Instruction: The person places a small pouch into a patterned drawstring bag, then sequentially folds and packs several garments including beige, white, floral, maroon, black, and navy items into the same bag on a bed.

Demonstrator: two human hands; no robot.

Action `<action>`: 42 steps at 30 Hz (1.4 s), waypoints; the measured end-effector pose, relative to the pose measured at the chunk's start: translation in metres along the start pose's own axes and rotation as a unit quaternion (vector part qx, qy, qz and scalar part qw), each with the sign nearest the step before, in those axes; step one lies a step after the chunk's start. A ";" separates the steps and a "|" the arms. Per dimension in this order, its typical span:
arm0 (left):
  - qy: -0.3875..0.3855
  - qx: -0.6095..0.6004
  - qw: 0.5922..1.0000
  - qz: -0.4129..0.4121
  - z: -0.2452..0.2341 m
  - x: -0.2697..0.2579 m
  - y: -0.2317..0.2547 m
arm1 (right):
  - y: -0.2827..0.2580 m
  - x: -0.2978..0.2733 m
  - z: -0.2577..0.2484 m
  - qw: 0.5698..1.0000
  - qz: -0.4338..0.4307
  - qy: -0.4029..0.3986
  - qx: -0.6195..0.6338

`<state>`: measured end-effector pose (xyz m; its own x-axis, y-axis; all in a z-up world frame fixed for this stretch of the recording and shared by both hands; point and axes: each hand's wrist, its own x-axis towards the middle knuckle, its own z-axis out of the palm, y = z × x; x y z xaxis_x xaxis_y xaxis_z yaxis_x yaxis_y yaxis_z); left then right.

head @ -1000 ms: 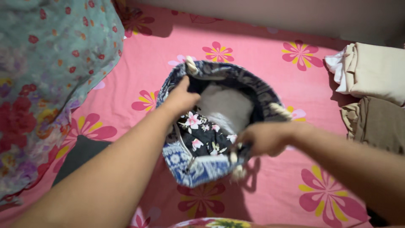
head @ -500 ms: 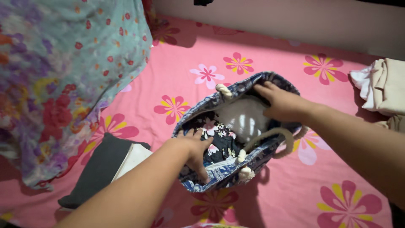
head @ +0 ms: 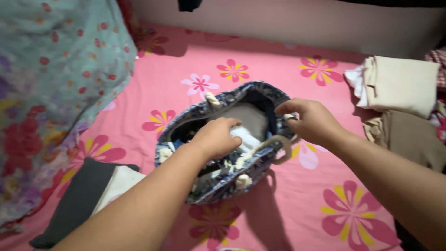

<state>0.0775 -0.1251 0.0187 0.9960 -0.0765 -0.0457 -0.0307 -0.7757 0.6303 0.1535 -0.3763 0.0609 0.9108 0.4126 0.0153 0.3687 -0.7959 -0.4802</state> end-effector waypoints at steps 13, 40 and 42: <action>-0.022 -0.101 0.994 -0.036 0.077 0.007 0.124 | 0.146 -0.072 -0.045 0.993 0.074 0.032 0.085; -0.038 -0.170 0.984 0.048 0.224 0.079 0.288 | 0.371 -0.168 -0.152 0.893 0.234 0.138 0.359; -0.059 -0.191 0.980 0.026 0.232 0.088 0.292 | 0.377 -0.169 -0.164 0.878 0.265 0.144 0.372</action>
<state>0.1367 -0.5040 0.0192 0.9767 -0.1984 -0.0813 -0.0246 -0.4801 0.8769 0.1689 -0.8194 0.0213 0.9662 -0.1428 -0.2147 -0.2481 -0.2877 -0.9250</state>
